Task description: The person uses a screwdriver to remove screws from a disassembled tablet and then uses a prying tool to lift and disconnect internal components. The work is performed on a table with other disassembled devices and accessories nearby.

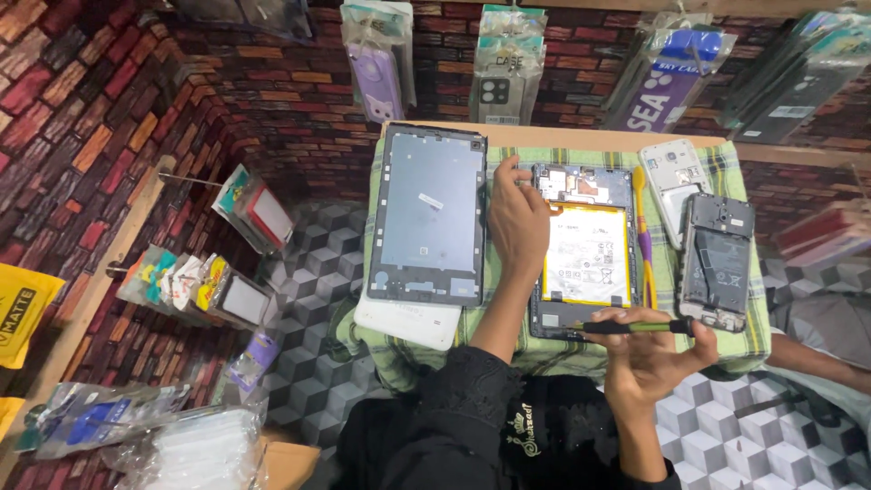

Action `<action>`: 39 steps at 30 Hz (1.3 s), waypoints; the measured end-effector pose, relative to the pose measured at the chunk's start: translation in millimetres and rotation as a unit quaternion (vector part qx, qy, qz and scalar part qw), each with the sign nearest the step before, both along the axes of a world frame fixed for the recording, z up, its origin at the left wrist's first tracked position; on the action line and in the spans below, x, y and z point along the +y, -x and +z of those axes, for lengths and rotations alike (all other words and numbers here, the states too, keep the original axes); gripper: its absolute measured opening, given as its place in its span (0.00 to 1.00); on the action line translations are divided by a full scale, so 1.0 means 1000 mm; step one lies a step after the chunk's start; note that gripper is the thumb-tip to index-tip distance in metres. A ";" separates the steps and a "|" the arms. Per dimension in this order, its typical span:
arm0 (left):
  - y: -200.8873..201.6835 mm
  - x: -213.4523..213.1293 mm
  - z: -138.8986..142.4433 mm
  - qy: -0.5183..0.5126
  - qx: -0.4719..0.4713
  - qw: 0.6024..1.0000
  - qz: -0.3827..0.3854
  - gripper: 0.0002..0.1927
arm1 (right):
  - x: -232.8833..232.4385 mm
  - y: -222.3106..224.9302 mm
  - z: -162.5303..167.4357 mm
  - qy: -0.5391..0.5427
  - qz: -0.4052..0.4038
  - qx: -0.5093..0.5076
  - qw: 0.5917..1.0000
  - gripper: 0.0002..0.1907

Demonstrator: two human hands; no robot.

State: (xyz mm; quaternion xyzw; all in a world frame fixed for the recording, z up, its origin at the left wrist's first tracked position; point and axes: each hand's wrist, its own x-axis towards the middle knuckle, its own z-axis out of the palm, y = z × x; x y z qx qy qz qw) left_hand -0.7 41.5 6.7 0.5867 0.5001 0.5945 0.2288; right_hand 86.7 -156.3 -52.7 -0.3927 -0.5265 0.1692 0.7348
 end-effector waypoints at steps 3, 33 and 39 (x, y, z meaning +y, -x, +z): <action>-0.001 0.001 -0.002 -0.005 0.016 1.000 -0.003 0.18 | 0.001 -0.001 -0.003 0.001 -0.068 -0.003 0.998 0.41; -0.002 0.000 0.001 0.012 0.000 1.000 -0.012 0.18 | 0.014 -0.017 -0.003 -0.005 -0.092 -0.011 0.996 0.41; -0.003 -0.001 0.002 0.016 0.006 1.000 -0.016 0.18 | 0.007 -0.018 0.045 0.017 -0.046 -0.207 0.977 0.34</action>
